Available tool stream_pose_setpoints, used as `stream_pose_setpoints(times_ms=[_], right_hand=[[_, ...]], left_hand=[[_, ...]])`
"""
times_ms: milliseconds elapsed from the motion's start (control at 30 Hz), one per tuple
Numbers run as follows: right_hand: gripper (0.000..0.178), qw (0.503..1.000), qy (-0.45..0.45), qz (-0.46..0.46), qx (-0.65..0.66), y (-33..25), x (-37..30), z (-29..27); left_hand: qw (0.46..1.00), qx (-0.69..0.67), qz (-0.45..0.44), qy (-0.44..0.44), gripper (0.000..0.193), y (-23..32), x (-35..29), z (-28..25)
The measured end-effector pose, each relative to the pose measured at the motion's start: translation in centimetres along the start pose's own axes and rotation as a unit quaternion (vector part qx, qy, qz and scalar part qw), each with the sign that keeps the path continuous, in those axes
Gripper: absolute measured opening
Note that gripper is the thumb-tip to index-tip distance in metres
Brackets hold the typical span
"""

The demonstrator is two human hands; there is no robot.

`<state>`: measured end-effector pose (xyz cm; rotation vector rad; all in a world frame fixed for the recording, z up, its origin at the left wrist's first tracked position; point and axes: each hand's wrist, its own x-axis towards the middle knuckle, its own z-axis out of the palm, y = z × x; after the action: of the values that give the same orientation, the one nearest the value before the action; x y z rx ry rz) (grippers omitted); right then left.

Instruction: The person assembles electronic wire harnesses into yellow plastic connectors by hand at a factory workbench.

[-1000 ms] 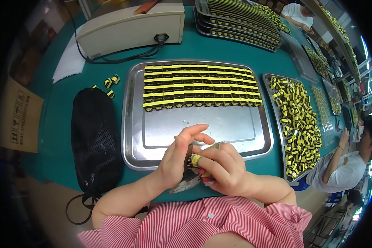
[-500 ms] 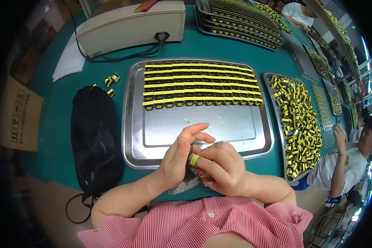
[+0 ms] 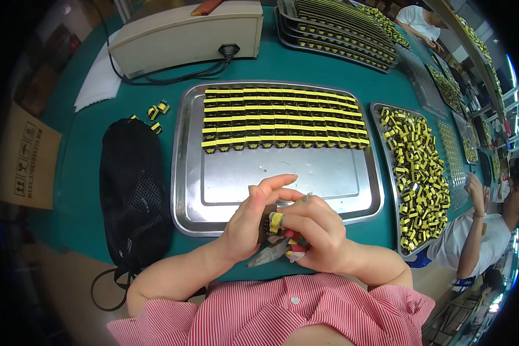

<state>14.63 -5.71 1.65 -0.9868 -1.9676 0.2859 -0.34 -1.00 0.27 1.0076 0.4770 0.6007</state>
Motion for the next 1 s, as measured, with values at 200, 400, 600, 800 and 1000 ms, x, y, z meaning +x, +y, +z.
stream_pose_setpoints(times_ms=[200,400,600,800,1000], right_hand=[[0.04,1.0,-0.006,-0.005,0.002,-0.36,-0.01,-0.19],[0.037,1.0,-0.011,-0.016,-0.007,-0.26,-0.13,-0.01],[0.036,1.0,-0.009,-0.023,-0.001,-0.23,-0.08,0.09],[0.037,1.0,-0.009,-0.024,0.003,0.12,-0.03,0.28],[0.039,1.0,-0.014,-0.016,0.007,0.14,0.04,0.45]], left_hand=[[1.0,0.022,0.008,-0.006,0.08,0.31,-0.23,0.2],[1.0,-0.03,-0.007,-0.001,0.073,-0.04,-0.18,0.21],[0.995,-0.085,-0.044,-0.004,0.07,0.14,-0.14,0.22],[0.994,-0.089,-0.058,0.002,0.067,-0.12,-0.02,0.13],[0.997,-0.064,-0.042,0.017,0.066,-0.44,-0.16,0.27]])
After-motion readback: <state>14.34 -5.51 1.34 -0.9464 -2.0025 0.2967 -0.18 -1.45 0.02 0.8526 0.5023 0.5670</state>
